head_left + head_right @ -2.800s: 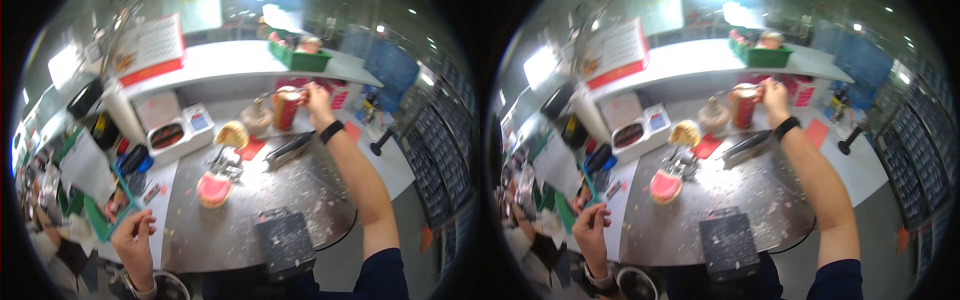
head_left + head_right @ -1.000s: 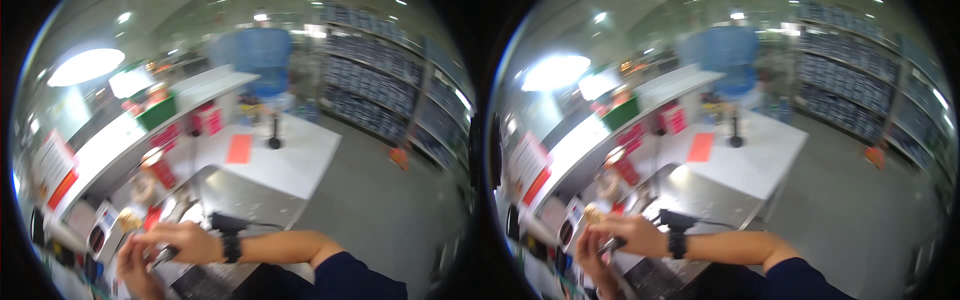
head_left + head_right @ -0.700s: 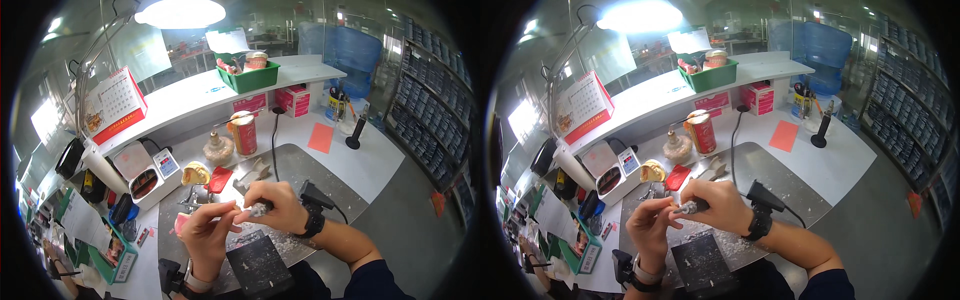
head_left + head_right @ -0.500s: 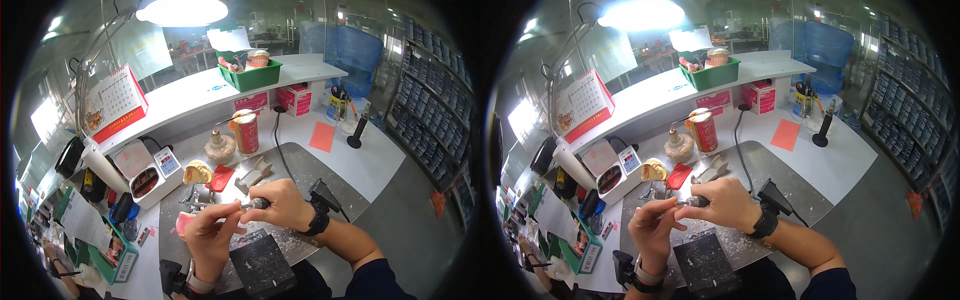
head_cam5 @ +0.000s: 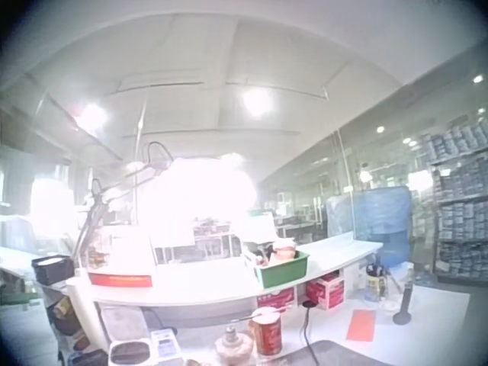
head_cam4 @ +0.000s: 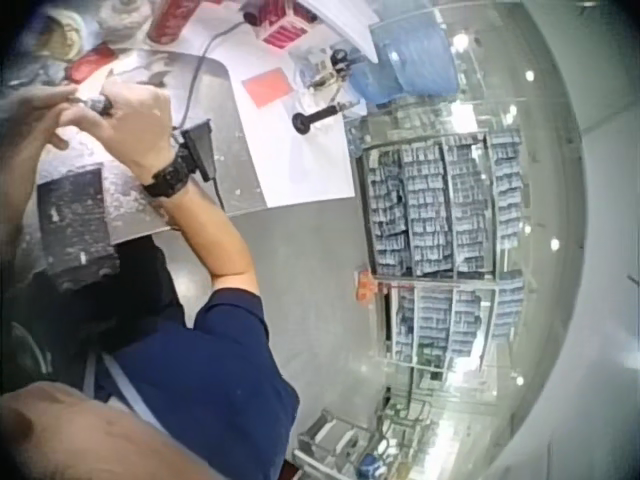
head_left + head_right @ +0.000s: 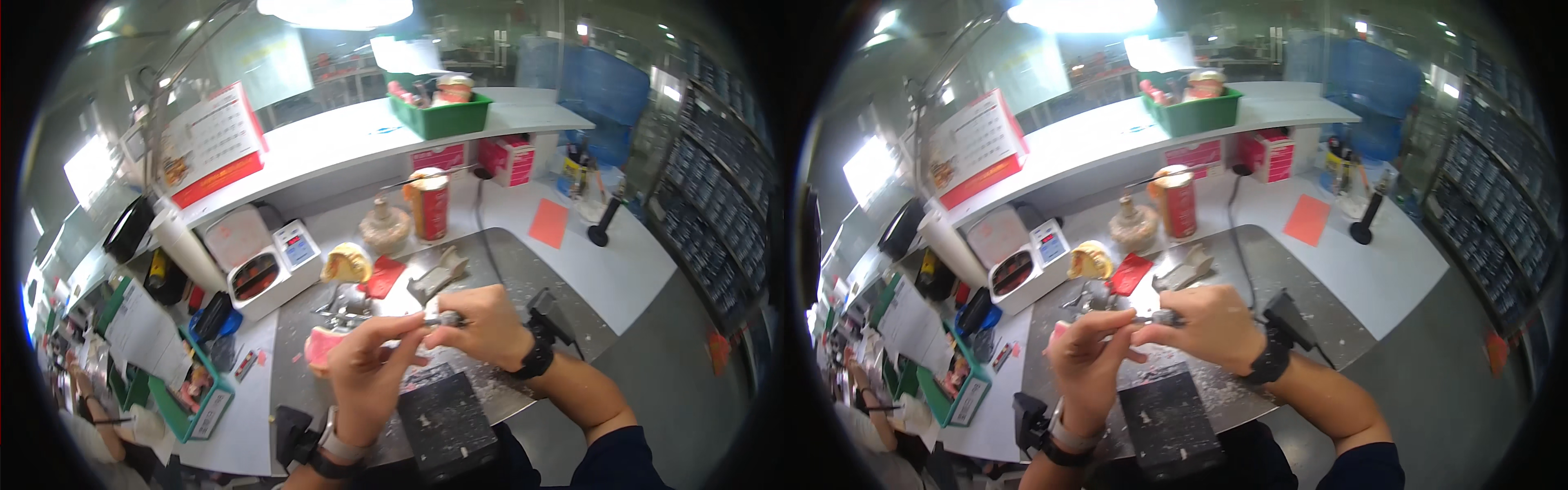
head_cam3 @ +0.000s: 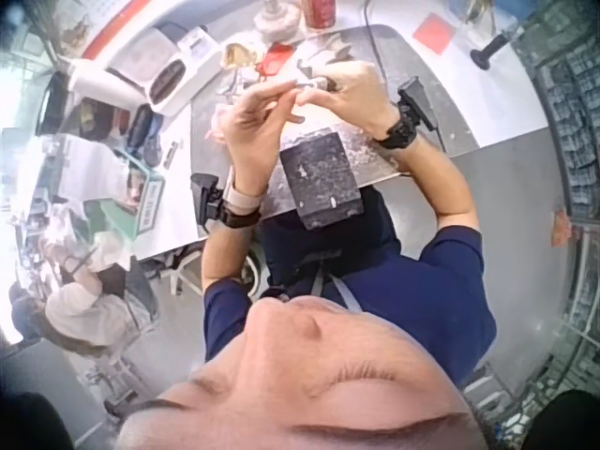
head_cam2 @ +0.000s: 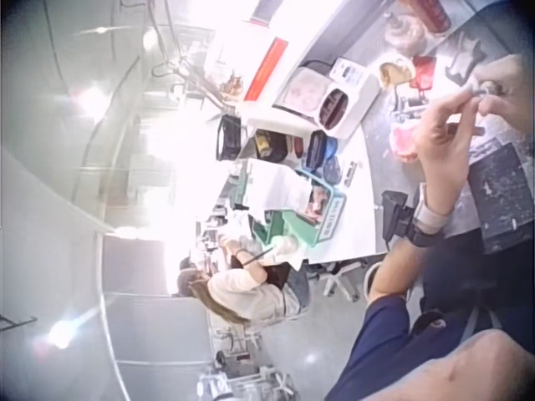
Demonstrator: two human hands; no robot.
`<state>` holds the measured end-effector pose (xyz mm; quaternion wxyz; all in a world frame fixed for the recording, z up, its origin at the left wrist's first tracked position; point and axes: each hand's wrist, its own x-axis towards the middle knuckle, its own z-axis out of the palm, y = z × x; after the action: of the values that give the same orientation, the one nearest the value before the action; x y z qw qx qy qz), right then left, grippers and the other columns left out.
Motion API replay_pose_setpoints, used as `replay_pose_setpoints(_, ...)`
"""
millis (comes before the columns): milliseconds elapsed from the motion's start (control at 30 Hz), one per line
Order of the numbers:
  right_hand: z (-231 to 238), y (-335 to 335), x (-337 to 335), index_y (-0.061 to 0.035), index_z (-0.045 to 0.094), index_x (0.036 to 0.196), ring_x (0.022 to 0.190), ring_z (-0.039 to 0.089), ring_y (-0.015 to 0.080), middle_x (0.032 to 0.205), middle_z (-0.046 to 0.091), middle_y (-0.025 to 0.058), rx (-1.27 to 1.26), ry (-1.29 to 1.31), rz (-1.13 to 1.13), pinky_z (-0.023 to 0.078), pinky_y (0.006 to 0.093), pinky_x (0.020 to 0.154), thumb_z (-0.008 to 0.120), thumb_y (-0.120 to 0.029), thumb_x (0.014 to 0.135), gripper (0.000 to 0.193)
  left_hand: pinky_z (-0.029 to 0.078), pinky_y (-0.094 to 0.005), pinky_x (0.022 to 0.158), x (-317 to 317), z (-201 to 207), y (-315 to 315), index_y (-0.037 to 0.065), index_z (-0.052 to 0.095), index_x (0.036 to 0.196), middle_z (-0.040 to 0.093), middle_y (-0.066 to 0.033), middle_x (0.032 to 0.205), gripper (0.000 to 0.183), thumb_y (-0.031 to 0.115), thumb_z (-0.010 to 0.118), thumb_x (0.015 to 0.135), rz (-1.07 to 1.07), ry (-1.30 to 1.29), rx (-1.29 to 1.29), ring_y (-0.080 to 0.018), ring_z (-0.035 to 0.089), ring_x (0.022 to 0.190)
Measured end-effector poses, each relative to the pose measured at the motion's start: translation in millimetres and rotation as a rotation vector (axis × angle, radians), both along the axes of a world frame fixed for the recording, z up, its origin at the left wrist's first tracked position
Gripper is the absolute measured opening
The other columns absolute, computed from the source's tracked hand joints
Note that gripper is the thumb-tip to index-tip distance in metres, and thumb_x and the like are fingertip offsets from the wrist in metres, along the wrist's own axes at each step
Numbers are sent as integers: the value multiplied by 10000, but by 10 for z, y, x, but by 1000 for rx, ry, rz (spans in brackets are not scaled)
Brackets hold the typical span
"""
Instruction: Making and adjusting dental molds and dentures at a lab bench.
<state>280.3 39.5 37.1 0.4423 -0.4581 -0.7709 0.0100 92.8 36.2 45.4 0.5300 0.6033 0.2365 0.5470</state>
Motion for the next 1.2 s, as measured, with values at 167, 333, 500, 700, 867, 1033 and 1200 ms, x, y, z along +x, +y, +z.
replay_pose_setpoints(167, 15, -26, 18, -42, 625, 716, 531, 580, 298, 598, 543, 125, -43, 100, 51, 418, 371, 500, 695, -677, 772, 641, 623, -248, 696, 14, 30, -21, -31, 687, 1103, 714, -103, 1031, 185, -19, 672, 919, -12, 42, -48, -133, 700, 873)
replay_pose_setpoints(333, 40, -123, -45, -58, 672, 853, 531, 551, 155, 743, 631, 84, 218, 206, 110, 403, 271, 484, 858, -316, 762, 331, 616, -245, 691, 14, 57, -29, -49, 681, 1082, 719, -114, 1007, 168, -33, 672, 915, 3, 91, 17, -144, 708, 868)
replay_pose_setpoints(500, 133, -146, -113, -60, 698, 979, 587, 563, 76, 894, 680, 72, 206, 188, 234, 422, 208, 486, 855, -56, 759, 271, 611, -259, 664, -89, 46, 66, 16, 706, 1036, 714, -91, 937, 236, -31, 771, 815, 264, 220, 477, -147, 707, 837)
replay_pose_setpoints(700, 181, -158, -51, -35, 730, 1034, 661, 628, 84, 926, 703, 79, 32, 311, 415, 472, 196, 502, 826, 7, 772, 282, 605, -261, 638, -165, 109, 78, 39, 713, 968, 710, -84, 943, 227, -14, 811, 770, 282, 271, 575, -152, 698, 833)
replay_pose_setpoints(867, 150, -201, -13, -53, 751, 1050, 693, 636, 89, 925, 715, 76, -4, 339, 449, 481, 206, 507, 838, -2, 758, 309, 600, -252, 623, -137, 115, 49, 59, 714, 951, 719, -70, 919, 248, -25, 822, 743, 294, 270, 576, -142, 701, 815)
replay_pose_setpoints(1033, 179, -194, -2, -77, 746, 952, 683, 659, 165, 798, 707, 30, -34, 372, 492, 522, 276, 620, 847, -29, 741, 239, 588, -266, 653, -133, 114, 4, 28, 698, 883, 735, -106, 911, 183, -72, 781, 754, 246, 311, 516, -172, 713, 830)
replay_pose_setpoints(1200, 92, -48, 195, -83, 602, 732, 502, 565, 242, 605, 552, 49, 77, 42, 433, 397, 324, 460, 873, -420, 696, 434, 580, -254, 643, -149, 24, 20, 1, 694, 915, 749, -125, 981, 139, -17, 778, 806, 42, 305, 424, -162, 725, 827)
